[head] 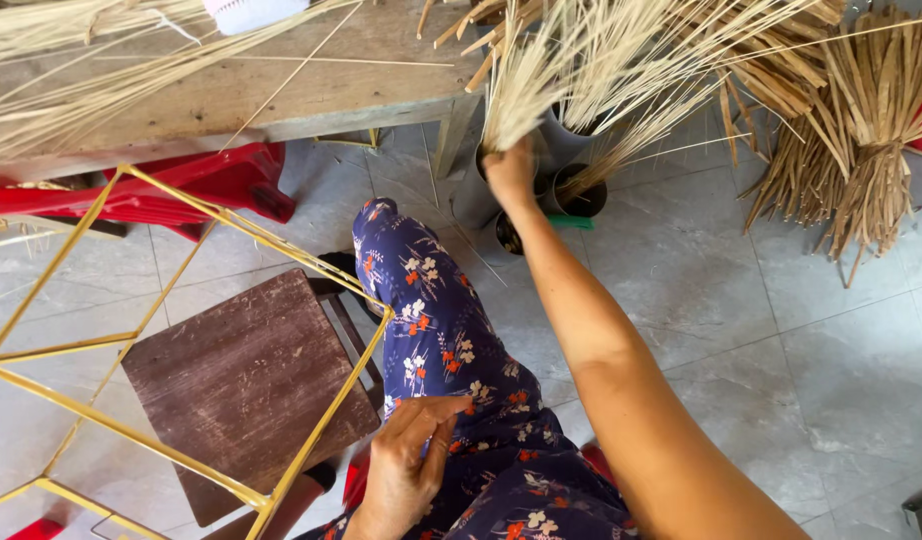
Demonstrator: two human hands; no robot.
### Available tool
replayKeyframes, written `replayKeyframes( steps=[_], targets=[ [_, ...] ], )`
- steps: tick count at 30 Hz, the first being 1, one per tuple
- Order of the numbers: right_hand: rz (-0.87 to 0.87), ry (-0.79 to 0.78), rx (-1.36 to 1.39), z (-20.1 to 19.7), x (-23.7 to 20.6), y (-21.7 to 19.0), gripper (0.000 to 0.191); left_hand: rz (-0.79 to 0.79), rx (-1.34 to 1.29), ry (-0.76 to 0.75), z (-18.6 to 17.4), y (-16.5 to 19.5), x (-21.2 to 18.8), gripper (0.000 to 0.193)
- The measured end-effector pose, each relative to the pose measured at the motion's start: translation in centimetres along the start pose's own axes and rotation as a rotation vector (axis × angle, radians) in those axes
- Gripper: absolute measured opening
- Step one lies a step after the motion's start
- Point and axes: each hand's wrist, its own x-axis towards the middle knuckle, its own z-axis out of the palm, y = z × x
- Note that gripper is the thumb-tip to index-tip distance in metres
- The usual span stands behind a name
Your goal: The person sits on a low stool and repeatedly picks up bundles of dried straw-like stalks from a bucket, separates individual stalks, and places them into a yellow wire frame. The person also moves a red plastic chair and briefly stands to handle a larger bundle of stalks before returning to the stool to continue sorting.
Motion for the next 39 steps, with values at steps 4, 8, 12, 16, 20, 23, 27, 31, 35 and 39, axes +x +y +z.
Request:
replayKeyframes(
  steps=[4, 8, 12, 16, 20, 23, 27, 31, 35, 39],
  targets=[
    [-0.172, -0.218, 0.057, 0.7, -0.3, 0.0, 0.070, -0.094, 0.034, -0.046, 0.6, -0.9, 0.5, 0.024],
    [0.194, -0.194, 0.112, -0.5, -0.9, 2.5, 0.052, -0.123, 0.018, -0.060, 0.7, -1.6, 0.5, 0.024],
    [0.505, 0.241, 0.673, -3.3, -1.9, 4.1, 0.030, -0.179, 0.013, -0.081, -0.1, -2.2, 0.5, 0.025],
    [0.396, 0.461, 0.808, -6.2, -0.4, 2.9, 0.043, -0.167, 0.014, -0.077, -0.6, -2.6, 0.6, 0.023],
    [0.640, 0.296, 0.587, -8.0, 3.4, 1.7, 0.061, -0.196, 0.009, -0.090, -0.7, -2.6, 0.7, 0.022],
    [0.537, 0.198, 0.615, -9.0, 4.5, 2.1, 0.028, -0.245, 0.013, -0.101, -1.0, -2.3, 0.5, 0.022],
    [0.702, 0.025, 0.361, -9.9, 5.5, 3.0, 0.013, -0.156, 0.017, -0.061, -1.6, -1.8, 0.0, 0.022],
    [0.567, -0.347, 0.186, -9.3, 6.0, 1.7, 0.020, -0.285, 0.012, -0.109, -2.6, -1.6, -0.5, 0.022],
    [0.421, -0.696, -0.153, -8.2, 5.9, -1.0, 0.038, -0.263, 0.008, -0.094, -3.4, -2.0, -0.6, 0.022],
    [0.291, -0.922, -0.371, -8.8, 4.4, -4.8, 0.046, -0.146, 0.005, -0.060, -4.0, -2.3, -1.2, 0.021]
  ],
)
